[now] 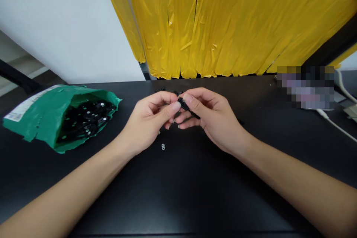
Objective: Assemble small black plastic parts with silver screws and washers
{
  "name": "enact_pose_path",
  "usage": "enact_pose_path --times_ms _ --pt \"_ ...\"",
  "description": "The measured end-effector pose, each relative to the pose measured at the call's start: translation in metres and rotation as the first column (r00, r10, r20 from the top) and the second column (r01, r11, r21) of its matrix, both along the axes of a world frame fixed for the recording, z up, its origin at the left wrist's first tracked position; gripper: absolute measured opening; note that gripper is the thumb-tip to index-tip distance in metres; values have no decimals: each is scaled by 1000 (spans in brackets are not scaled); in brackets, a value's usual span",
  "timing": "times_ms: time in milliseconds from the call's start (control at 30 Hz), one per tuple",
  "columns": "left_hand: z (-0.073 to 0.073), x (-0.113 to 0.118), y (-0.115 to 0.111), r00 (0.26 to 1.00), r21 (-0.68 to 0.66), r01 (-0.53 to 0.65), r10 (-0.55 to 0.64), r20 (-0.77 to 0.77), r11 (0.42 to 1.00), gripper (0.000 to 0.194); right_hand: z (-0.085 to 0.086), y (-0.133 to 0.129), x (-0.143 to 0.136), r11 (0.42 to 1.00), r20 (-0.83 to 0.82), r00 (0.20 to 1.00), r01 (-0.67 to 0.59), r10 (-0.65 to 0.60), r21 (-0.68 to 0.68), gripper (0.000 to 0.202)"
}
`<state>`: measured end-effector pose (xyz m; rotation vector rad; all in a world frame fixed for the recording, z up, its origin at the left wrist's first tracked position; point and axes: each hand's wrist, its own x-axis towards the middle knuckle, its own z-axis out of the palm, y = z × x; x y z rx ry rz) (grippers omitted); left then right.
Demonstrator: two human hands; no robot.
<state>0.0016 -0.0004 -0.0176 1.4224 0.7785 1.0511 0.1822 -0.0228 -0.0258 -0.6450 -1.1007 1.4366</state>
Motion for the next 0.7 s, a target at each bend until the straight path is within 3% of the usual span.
enact_pose_path --times_ms 100,200,467,700 --pt "2 1 0 997 -16 59 -58 49 998 22 3 1 4 994 -8 994 -112 112 -5 27" --pt "5 1 -1 993 -117 98 -90 76 988 24 6 0 7 984 24 984 -176 176 -1 22" --pt "7 -4 7 981 -253 173 -143 129 952 23 4 0 6 973 -43 975 -222 219 -66 15" --pt "10 -7 7 977 -266 197 -166 134 944 24 6 -1 10 957 -76 958 -281 276 -77 15"
